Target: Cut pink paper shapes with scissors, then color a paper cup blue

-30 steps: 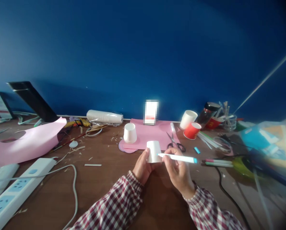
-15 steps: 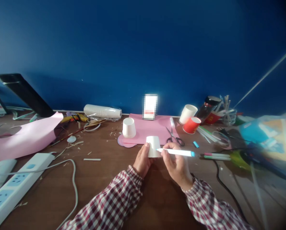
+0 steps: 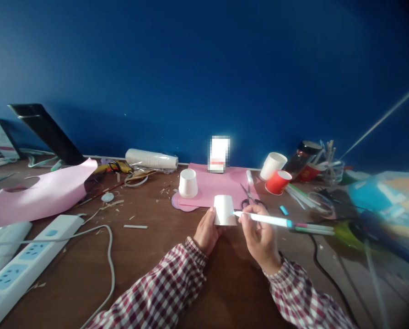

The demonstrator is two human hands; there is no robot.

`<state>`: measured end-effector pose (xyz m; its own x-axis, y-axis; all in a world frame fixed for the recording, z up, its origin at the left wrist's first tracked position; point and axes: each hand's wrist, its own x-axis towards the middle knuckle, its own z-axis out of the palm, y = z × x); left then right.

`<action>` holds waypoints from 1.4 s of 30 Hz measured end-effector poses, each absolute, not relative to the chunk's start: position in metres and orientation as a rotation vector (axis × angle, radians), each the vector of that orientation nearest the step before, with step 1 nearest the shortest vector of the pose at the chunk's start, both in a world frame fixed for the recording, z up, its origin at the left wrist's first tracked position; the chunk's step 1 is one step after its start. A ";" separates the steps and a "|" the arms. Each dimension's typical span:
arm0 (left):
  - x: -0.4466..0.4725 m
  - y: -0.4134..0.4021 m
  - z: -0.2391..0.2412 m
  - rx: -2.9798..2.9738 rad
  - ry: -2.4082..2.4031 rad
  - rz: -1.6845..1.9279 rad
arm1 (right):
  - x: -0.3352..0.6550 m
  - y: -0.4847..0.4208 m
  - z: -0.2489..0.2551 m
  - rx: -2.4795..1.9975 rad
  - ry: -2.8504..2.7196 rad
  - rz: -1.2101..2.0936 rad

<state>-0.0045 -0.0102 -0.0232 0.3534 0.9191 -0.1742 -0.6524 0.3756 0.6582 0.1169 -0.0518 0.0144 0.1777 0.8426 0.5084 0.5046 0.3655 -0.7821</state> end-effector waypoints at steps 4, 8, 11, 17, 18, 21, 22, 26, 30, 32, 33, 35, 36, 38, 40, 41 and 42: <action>-0.003 -0.011 -0.025 0.543 0.612 1.094 | 0.118 -0.052 0.014 -1.323 -1.512 0.356; -0.002 -0.011 -0.028 0.560 0.612 1.093 | 0.118 -0.053 0.014 -1.360 -1.553 0.337; -0.002 -0.010 -0.028 0.560 0.593 1.091 | 0.118 -0.053 0.015 -1.345 -1.549 0.362; -0.002 -0.010 -0.028 0.574 0.619 1.083 | 0.116 -0.053 0.014 -1.320 -1.512 0.405; -0.002 -0.010 -0.028 0.574 0.624 1.084 | 0.116 -0.053 0.014 -1.318 -1.518 0.404; -0.002 -0.010 -0.027 0.570 0.644 1.087 | 0.116 -0.053 0.015 -1.322 -1.544 0.393; -0.002 -0.010 -0.026 0.570 0.649 1.086 | 0.116 -0.054 0.016 -1.322 -1.550 0.395; -0.003 -0.011 -0.025 0.570 0.652 1.084 | 0.116 -0.054 0.018 -1.312 -1.554 0.394; -0.003 -0.011 -0.026 0.566 0.663 1.076 | 0.116 -0.053 0.018 -1.325 -1.581 0.355; -0.003 -0.011 -0.025 0.566 0.641 1.082 | 0.116 -0.054 0.017 -1.330 -1.588 0.356; -0.003 -0.011 -0.025 0.566 0.632 1.084 | 0.117 -0.053 0.017 -1.332 -1.592 0.358; -0.002 -0.011 -0.025 0.559 0.631 1.086 | 0.117 -0.053 0.016 -1.336 -1.597 0.357; -0.002 -0.011 -0.025 0.555 0.633 1.086 | 0.118 -0.053 0.016 -1.335 -1.599 0.354; -0.001 -0.011 -0.025 0.551 0.631 1.090 | 0.118 -0.052 0.016 -1.332 -1.605 0.345; -0.002 -0.011 -0.026 0.570 0.610 1.091 | 0.118 -0.052 0.015 -1.328 -1.610 0.343; -0.002 -0.012 -0.026 0.590 0.590 1.090 | 0.118 -0.052 0.015 -1.329 -1.613 0.347; -0.002 -0.012 -0.026 0.613 0.568 1.089 | 0.118 -0.052 0.015 -1.332 -1.616 0.353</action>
